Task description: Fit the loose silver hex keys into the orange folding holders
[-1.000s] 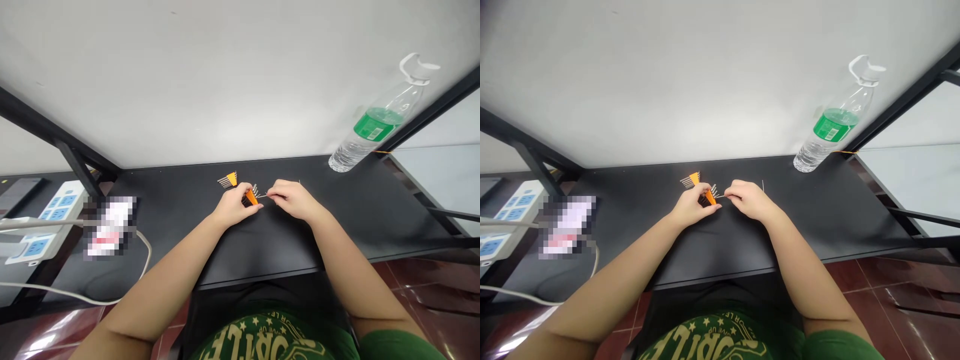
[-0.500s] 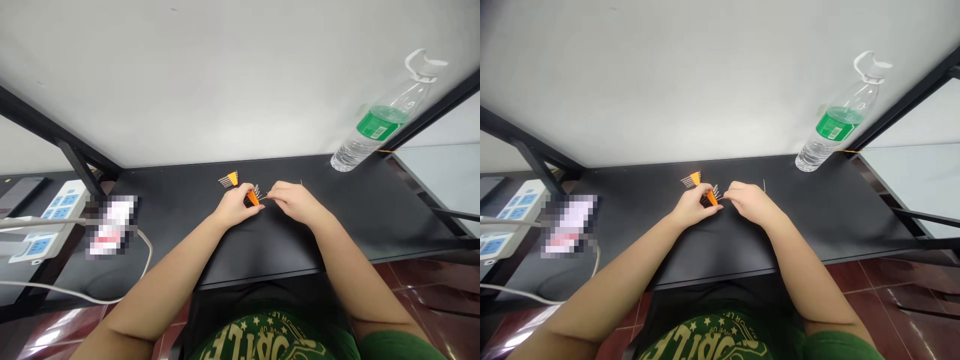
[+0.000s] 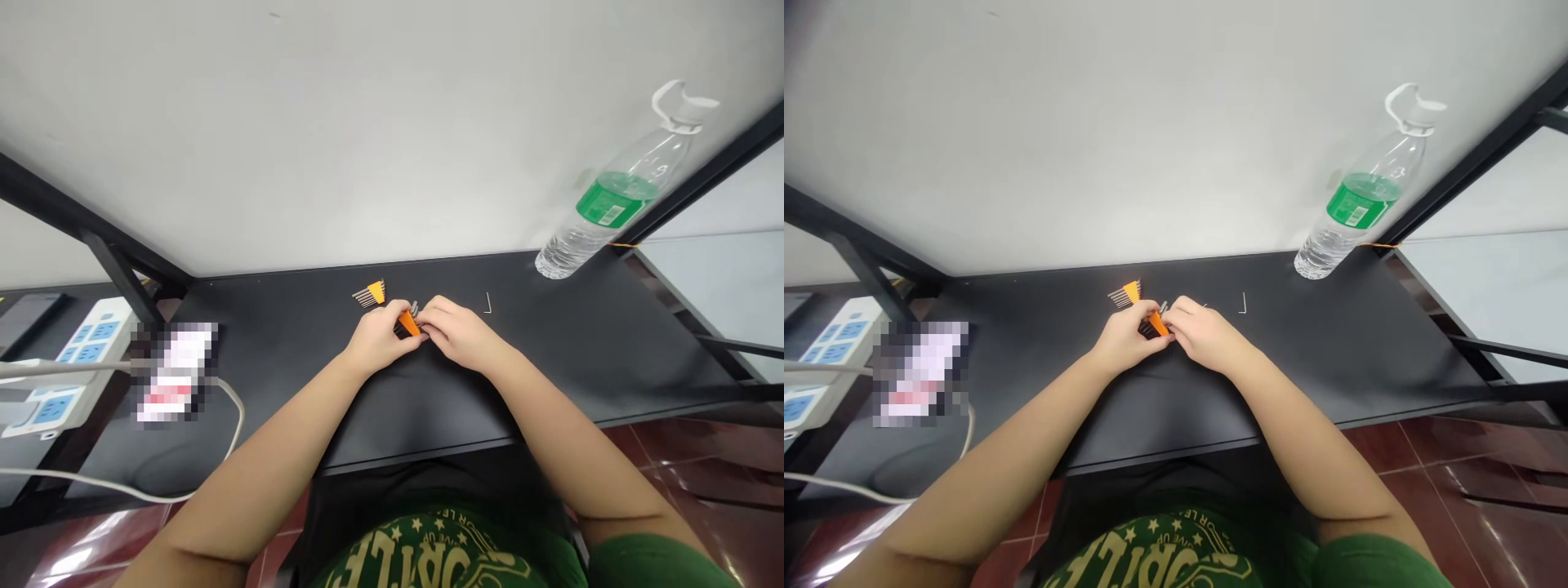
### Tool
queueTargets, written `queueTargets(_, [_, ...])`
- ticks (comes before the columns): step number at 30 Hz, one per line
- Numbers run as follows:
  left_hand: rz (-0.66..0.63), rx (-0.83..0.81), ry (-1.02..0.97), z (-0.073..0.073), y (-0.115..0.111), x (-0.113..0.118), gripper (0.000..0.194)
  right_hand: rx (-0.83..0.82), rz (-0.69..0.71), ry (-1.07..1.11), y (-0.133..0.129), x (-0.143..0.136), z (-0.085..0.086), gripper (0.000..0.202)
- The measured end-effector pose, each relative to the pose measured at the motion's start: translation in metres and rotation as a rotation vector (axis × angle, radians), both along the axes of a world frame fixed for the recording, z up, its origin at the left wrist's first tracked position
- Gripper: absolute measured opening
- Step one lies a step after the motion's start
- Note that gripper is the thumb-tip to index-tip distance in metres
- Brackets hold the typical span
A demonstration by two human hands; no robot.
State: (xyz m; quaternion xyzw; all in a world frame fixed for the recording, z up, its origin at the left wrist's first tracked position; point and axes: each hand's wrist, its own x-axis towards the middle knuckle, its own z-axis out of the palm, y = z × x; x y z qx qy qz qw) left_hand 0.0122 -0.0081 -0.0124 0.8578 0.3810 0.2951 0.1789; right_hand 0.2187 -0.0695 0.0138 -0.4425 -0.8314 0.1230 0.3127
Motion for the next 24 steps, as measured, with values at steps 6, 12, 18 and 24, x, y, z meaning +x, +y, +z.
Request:
queueTargets(6, [0.061,-0.044,-0.058,-0.002,0.002,-0.002,0.049,0.003,-0.038,0.081,0.009,0.01,-0.004,0.018])
queueTargets(12, [0.101,-0.076,-0.087,-0.005,0.005,-0.003,0.053,-0.114,-0.372,-0.164,0.019,0.046,-0.005,0.02])
queueTargets(18, [0.076,-0.082,-0.069,-0.002,0.003,-0.001,0.054,-0.19,-0.384,-0.45,0.017,0.02,-0.006,0.026])
queueTargets(24, [0.062,-0.073,-0.064,-0.002,0.001,-0.001,0.054,-0.23,-0.422,-0.458,0.01,0.011,-0.005,0.008])
